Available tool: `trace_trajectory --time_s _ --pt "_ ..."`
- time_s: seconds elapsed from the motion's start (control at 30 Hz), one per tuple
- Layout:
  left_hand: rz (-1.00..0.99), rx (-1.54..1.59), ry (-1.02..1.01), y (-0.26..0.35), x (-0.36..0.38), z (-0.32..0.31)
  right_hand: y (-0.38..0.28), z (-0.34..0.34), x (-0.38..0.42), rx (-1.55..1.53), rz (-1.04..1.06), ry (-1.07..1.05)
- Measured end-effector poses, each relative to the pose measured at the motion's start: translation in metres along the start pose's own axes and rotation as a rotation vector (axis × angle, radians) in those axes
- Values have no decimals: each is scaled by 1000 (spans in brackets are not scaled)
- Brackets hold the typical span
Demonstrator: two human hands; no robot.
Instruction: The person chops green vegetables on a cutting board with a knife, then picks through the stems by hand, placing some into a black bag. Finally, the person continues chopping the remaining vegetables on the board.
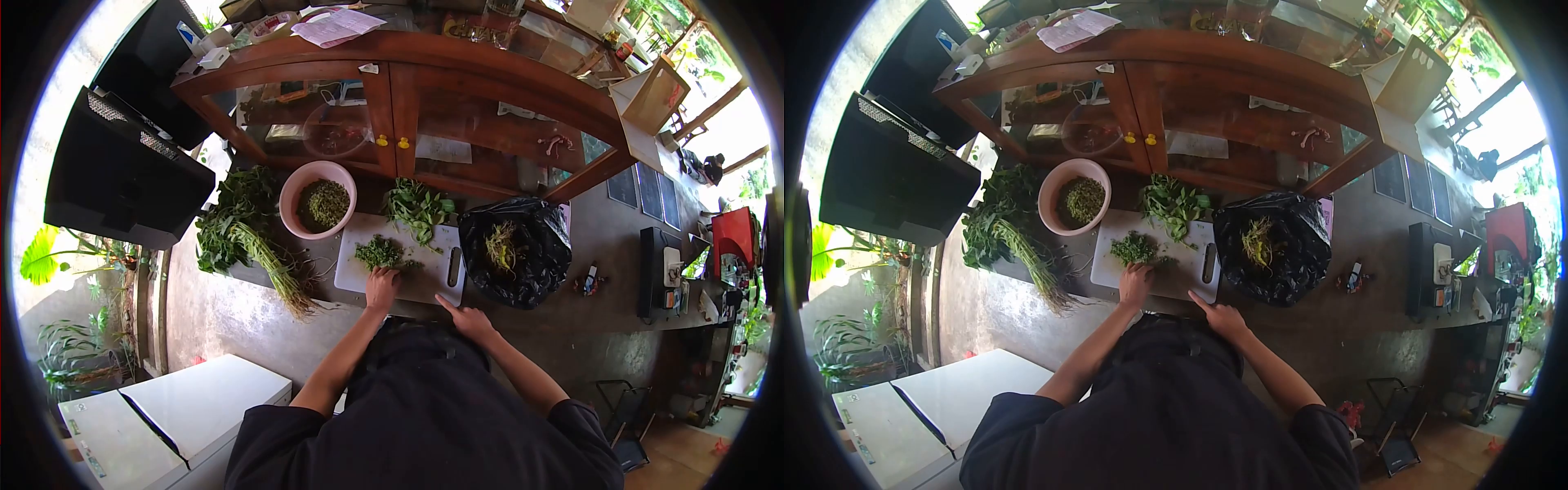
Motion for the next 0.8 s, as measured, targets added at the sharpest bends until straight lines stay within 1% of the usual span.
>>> trace_trajectory --time_s 0.03,0.1,0.2,0.33,0.43,0.57,0.7,0.8 --pt "11 18 -9 -1 0 -1 -1 1 0 -1 -1 -2" --pt "7 7 -4 -1 -1 -1 0 1 -1 16 -71 -66" --pt "7 1 -1 0 -2 -2 -4 4 -4 -3 -98 -87" --pt "26 55 9 -1 -2 -1 -9 11 -6 -20 -100 -88" --pt "45 21 12 -1 -3 3 -14 19 -4 -24 -99 -99" --pt "48 50 2 3 -3 7 -26 37 -3 5 -114 -158" --pt "24 5 -34 4 -3 6 -30 42 -5 32 -131 -235" --pt "-1 -3 -33 4 -3 4 -34 46 -4 41 -113 -219"
Point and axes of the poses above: each hand's wrist, its own x-axis away from the middle knuckle, its own z-axis out of the back of the hand, y = z × x, the point moved 5 cm from there along -x, towards the middle knuckle, and after that the axes turned 10 degrees about z, right-handed, at the moved point
